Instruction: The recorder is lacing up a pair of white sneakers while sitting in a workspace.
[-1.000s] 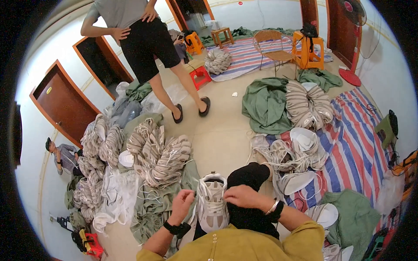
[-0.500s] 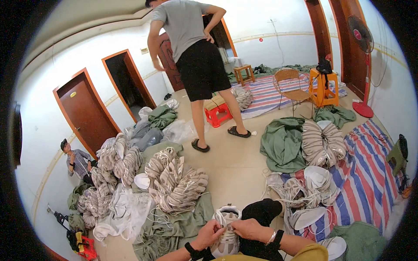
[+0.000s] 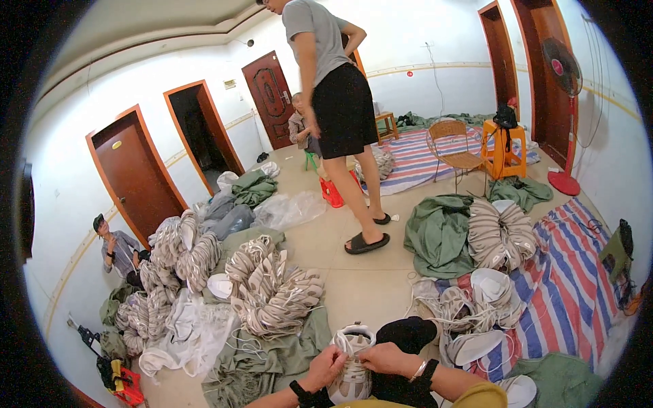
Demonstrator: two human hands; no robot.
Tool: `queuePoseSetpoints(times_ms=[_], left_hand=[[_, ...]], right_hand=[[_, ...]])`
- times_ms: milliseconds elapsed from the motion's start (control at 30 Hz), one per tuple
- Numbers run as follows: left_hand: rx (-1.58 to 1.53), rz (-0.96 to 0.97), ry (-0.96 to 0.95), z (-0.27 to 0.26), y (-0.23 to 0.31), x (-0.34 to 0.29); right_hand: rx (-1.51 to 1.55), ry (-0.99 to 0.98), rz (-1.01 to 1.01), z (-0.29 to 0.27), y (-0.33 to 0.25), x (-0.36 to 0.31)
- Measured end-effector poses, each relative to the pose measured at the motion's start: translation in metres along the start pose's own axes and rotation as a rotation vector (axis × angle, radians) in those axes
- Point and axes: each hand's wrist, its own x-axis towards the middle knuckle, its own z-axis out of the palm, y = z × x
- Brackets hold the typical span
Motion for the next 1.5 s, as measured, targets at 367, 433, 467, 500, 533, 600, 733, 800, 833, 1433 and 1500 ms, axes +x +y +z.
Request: queuePoseSetpoints(times_ms=[367,433,467,500,533,600,733,800,833,1433,1500], left_hand=[[-0.039,-0.083,-0.003,0.0,0.003,-0.006],[-0.012,-0.051,0.006,-0.001,0.0,-0.01],[-0.047,-0.075,-0.003,-0.001,0.001,-0.011],[-0.058,-0.101,-0.017,-0.001,0.0,-0.011],[-0.04,-0.069,-0.004,0.0,-0.002,-0.009],[-0.047,-0.059,-0.001,0.003,-0.007,-0.008],[-0.181,-0.055,0.031,0.007,-0.02,0.001],[-0.284,-0.057,0.026,0.001,-0.015,0.007],[-0.311,-0.042,0.016,0.001,-0.015,0.002],[-0.59,-0.204,-0.161,-0.003,-0.023,-0.004],[-0.58,-0.166,-0.096,-0.001,-0.025,-0.003]], right_hand=[[-0.072,-0.012,0.126,0.015,-0.001,-0.001],[0.138,-0.07,0.132,0.009,0.0,-0.002],[0.108,-0.085,0.136,0.01,0.002,-0.003],[0.079,-0.103,0.141,0.012,0.004,-0.005],[0.068,-0.119,0.136,0.014,0.006,-0.006],[0.171,-0.242,0.215,-0.002,0.002,0.001],[0.068,-0.121,0.272,0.002,-0.011,0.001],[0.018,-0.106,0.251,0.001,-0.009,0.003],[-0.02,-0.101,0.227,0.002,-0.012,0.0],[0.705,-0.056,0.475,-0.009,-0.03,-0.006],[1.014,-0.198,0.762,-0.012,-0.042,-0.007]])
